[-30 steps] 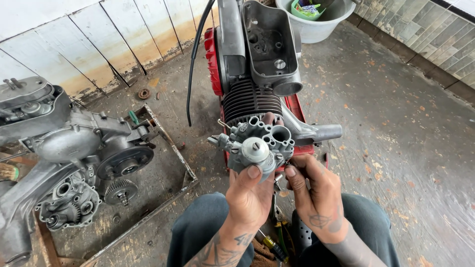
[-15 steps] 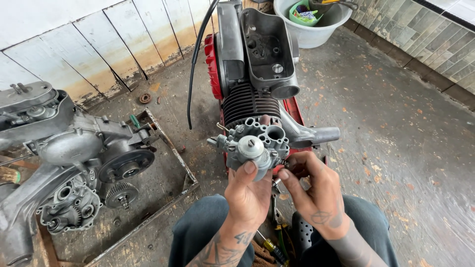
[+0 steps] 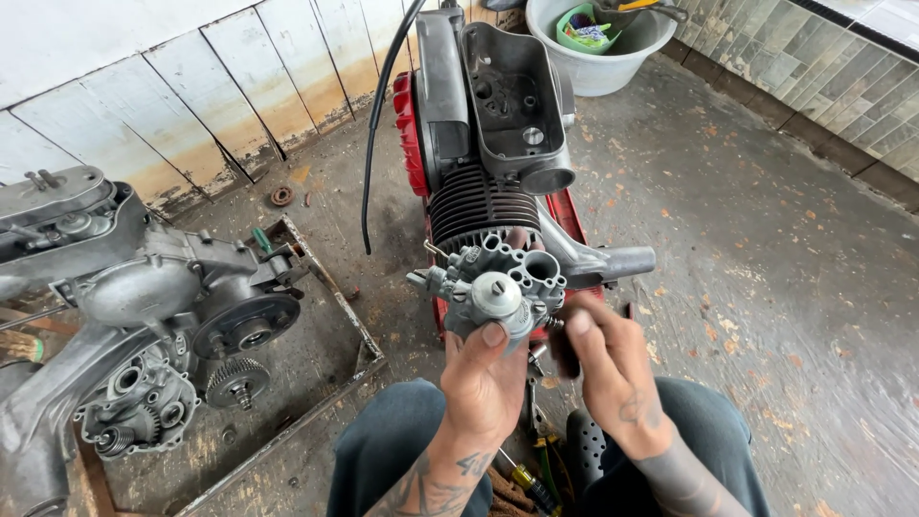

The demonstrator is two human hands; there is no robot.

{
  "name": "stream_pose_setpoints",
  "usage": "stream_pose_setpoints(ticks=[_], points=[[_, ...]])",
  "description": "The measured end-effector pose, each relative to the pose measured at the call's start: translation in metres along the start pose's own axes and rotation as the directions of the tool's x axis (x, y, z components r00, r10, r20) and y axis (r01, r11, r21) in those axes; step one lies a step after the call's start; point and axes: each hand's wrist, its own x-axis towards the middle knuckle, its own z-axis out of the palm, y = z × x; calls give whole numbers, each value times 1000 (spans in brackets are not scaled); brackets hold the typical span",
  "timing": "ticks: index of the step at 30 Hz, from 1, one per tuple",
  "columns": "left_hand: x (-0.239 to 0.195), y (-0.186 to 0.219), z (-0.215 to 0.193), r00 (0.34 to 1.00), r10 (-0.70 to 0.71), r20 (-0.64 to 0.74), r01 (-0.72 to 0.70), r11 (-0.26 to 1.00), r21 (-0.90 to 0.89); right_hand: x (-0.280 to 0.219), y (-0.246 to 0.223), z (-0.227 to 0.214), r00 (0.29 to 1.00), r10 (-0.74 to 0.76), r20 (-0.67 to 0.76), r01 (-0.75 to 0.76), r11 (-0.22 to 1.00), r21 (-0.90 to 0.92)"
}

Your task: Repairing a motorcycle engine by disassembling the carburetor and cylinder components using hand tools.

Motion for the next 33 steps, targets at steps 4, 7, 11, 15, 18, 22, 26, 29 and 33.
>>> stream_pose_setpoints(ticks=[4, 7, 11, 15, 18, 22, 26, 29, 33], points=[[-4, -5, -14, 999, -23, -46, 21, 998, -52, 2, -3, -1, 985, -171, 0, 165, 946, -278], [-3, -5, -15, 998, -24, -65, 23, 1000, -19, 1, -10, 3, 982, -189, 9, 176, 896, -408], [-2, -7, -14, 999, -29, -46, 28, 999, -34, 0, -4, 6, 997, 71, -36, -76, 984, -159], [-1, -5, -14, 999, -30, -29, 28, 998, -48, 3, -18, 0, 998, 60, 4, -57, 961, -270], [-1, -4, -16, 996, -65, -54, 60, 995, -85, 5, -19, -1, 997, -63, 40, 73, 950, -305], [0, -4, -20, 999, -23, -39, 21, 999, -48, 2, -16, 0, 969, -239, 58, 235, 827, -511], [0, -2, -17, 999, -30, -25, 30, 999, -30, 4, -18, 0, 971, -227, 79, 235, 823, -518], [0, -3, -14, 998, -42, -41, 41, 999, -22, 3, -6, -2, 997, 41, 61, -28, 979, -200], [0, -3, -13, 997, -36, -63, 33, 998, -52, 8, 5, -15, 982, 159, 100, -165, 985, 53]])
